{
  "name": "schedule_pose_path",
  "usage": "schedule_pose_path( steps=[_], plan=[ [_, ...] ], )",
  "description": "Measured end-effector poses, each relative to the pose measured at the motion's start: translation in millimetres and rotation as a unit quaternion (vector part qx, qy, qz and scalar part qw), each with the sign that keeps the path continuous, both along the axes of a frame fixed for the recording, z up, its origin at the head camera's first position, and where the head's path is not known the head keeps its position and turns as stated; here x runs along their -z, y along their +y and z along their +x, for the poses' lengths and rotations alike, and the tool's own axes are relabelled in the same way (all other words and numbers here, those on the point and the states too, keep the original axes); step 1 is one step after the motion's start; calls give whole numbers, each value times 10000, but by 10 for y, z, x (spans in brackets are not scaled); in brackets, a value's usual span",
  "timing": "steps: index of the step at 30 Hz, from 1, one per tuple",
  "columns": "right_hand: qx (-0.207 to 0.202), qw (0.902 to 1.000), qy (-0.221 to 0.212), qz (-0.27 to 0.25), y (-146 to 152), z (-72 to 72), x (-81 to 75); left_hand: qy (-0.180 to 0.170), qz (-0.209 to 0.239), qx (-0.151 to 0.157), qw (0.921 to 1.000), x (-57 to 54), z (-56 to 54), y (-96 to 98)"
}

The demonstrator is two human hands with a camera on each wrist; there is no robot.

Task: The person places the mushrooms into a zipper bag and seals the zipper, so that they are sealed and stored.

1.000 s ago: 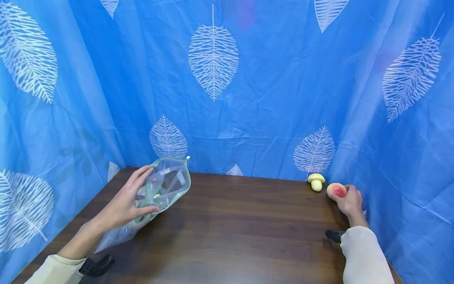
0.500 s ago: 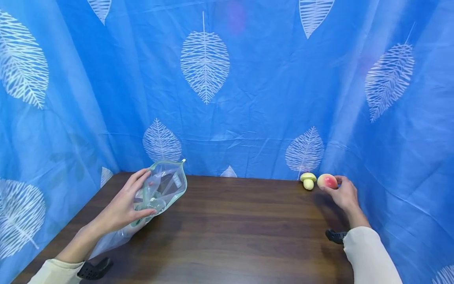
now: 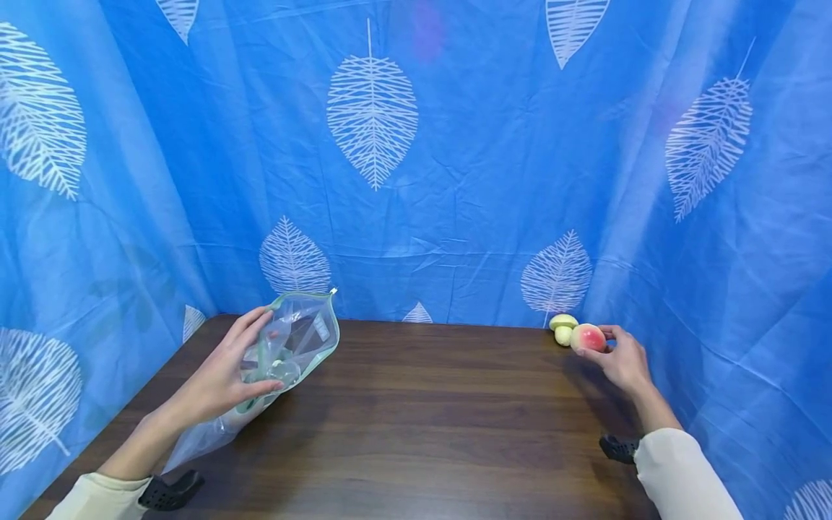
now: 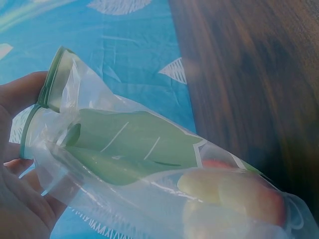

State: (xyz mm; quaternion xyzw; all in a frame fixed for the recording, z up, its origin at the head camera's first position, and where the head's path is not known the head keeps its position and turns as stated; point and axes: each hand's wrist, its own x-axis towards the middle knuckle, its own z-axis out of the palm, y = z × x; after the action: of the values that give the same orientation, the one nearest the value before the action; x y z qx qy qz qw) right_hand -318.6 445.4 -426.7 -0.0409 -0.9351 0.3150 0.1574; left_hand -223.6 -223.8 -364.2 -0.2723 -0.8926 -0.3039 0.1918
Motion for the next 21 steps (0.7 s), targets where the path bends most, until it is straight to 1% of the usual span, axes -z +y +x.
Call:
schedule_pose_path(
  steps=[5,10,14,21],
  plan=[
    [-272,9994,207,9,-68,41,-28,-4,3,33,10000,2,-10,21],
    [-388,9989,268,52,-155,45,-37,-56,39,109,9999,31,-19,42],
    [-537,9978,391,2,-260,24,-26,-55,1,79,10000,33,-16,54],
    [-929,9934,663,-82,-500,-16,-46,-55,-18,9,10000,28,-6,60]
  ],
)
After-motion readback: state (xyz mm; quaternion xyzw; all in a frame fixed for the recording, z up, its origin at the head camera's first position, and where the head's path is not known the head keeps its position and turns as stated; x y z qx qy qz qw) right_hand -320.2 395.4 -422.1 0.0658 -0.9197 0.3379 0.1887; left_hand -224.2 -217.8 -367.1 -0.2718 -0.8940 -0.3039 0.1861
